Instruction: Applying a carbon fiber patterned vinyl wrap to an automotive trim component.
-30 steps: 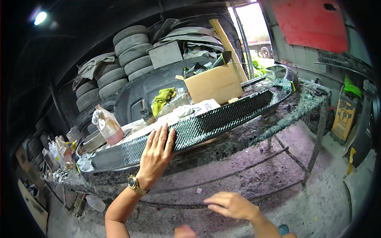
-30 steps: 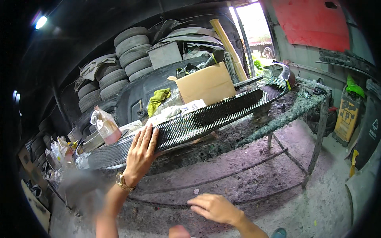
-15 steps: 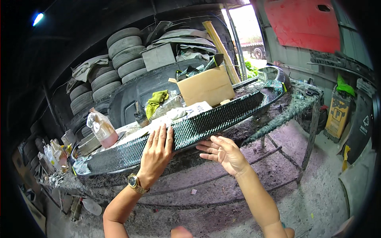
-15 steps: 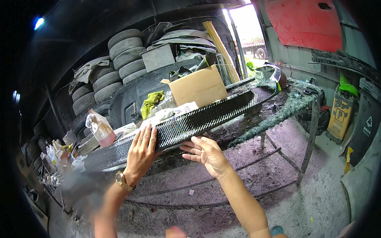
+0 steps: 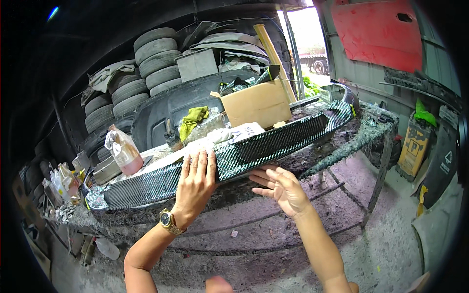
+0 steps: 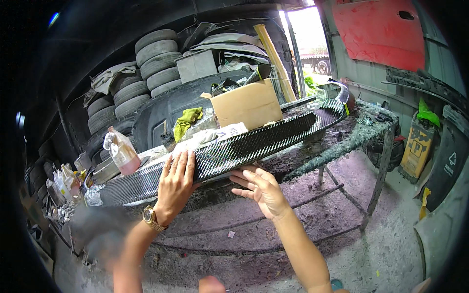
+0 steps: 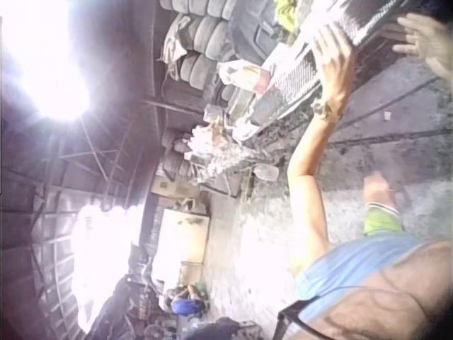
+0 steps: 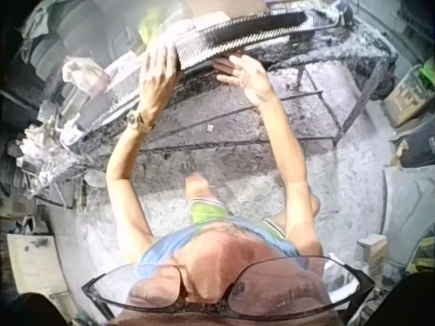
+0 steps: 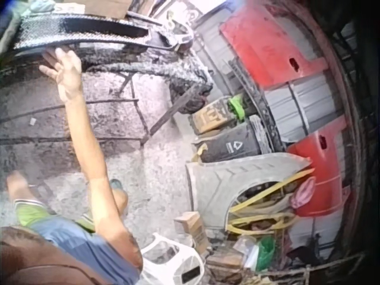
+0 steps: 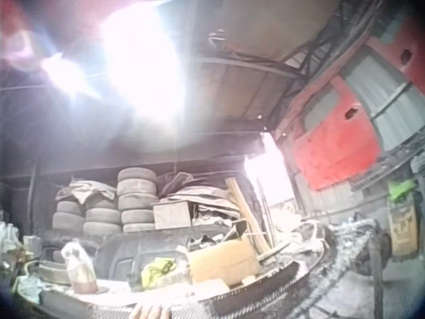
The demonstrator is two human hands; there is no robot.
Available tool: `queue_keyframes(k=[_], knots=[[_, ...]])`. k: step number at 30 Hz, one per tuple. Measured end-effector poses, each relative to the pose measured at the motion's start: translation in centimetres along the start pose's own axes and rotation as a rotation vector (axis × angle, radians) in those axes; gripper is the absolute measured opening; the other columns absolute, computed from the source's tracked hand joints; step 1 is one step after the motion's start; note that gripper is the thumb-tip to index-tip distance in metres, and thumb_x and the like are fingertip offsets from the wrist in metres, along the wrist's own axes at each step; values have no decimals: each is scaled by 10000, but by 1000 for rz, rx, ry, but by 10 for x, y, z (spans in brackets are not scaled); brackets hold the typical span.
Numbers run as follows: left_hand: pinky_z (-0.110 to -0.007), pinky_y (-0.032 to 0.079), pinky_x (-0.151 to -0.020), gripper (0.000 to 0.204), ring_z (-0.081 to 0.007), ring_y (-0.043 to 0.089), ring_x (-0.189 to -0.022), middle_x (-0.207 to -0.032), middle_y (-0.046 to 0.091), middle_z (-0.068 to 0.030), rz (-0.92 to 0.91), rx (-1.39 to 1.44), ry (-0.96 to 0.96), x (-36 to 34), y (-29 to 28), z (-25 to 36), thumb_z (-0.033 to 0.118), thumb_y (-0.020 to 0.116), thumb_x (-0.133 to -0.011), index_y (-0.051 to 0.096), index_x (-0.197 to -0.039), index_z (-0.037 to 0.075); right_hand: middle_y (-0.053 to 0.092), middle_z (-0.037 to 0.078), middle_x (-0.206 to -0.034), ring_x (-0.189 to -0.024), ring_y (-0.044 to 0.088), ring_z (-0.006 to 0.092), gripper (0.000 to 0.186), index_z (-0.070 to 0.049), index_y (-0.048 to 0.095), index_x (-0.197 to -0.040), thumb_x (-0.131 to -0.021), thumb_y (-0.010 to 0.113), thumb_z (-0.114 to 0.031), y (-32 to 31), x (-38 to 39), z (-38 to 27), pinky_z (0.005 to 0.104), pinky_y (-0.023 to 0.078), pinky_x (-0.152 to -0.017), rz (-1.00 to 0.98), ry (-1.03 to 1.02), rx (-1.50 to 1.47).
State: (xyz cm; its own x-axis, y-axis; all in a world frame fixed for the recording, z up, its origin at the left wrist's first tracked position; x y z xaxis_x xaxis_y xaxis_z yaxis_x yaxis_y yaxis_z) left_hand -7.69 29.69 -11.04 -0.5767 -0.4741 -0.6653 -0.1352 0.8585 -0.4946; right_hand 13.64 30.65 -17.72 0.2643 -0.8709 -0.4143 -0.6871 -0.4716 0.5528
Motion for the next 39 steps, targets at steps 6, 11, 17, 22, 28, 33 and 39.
queue_keyframes(k=[6,11,17,22,28,33,39], knots=[[-477,320,-1145,854,-330,471,-1341,-1428,487,-222,37,56,-11,-10,0,10,400,739,-802,383,-1447,-33,580,175,-1305,-1261,545,312,329,-53,497,-1283,-986,536,-189,-11,-1,-3,452,532,-955,52,-90,-42],[-461,344,-1133,840,-349,478,-1330,-1411,496,-240,10,-36,41,-16,-1,12,353,758,-788,398,-1427,-57,583,131,-1269,-1240,561,293,358,-52,477,-1276,-959,580,-183,-4,1,-9,426,556,-917,37,-93,-65],[-441,341,-1140,859,-354,476,-1329,-1408,491,-252,-29,-36,58,-19,-2,12,323,771,-776,379,-1429,-74,583,122,-1275,-1233,563,292,359,-51,481,-1284,-964,572,-186,-4,0,-11,433,554,-919,24,-103,-83],[-440,345,-1138,851,-354,493,-1311,-1395,500,-256,-56,-6,65,-21,-7,9,327,765,-785,379,-1425,-80,577,161,-1289,-1271,530,329,331,-44,494,-1268,-977,554,-190,1,1,-15,480,519,-978,5,-110,-90],[-439,360,-1124,828,-353,506,-1291,-1367,521,-243,-33,16,67,-21,-10,10,306,763,-782,390,-1414,-77,572,161,-1300,-1261,539,316,330,-45,493,-1269,-978,553,-187,4,0,-17,474,509,-992,-3,-121,-78],[-437,401,-1086,781,-355,548,-1227,-1295,554,-246,30,-20,100,-23,-10,7,326,750,-794,436,-1369,-99,578,149,-1293,-1255,544,310,317,-50,495,-1268,-982,545,-177,3,-1,-19,478,503,-997,-2,-119,-78],[-447,387,-1095,819,-351,536,-1247,-1337,541,-236,15,56,66,-25,-11,2,304,774,-760,416,-1396,-68,591,127,-1267,-1249,550,301,272,-63,516,-1232,-982,546,-166,6,-3,-21,484,493,-1007,12,-117,-95]])
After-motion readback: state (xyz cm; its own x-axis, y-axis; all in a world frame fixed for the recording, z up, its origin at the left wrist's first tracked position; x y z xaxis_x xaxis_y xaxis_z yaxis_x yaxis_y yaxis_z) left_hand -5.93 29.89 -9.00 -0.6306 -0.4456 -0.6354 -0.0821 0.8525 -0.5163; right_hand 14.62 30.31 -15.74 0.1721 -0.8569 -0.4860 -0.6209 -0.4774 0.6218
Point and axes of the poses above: each hand's wrist, its own x-axis away from the middle knuckle, its own y-axis out of the palm, z = x × y, the point moved 4 cm from there along -x, towards the middle knuckle
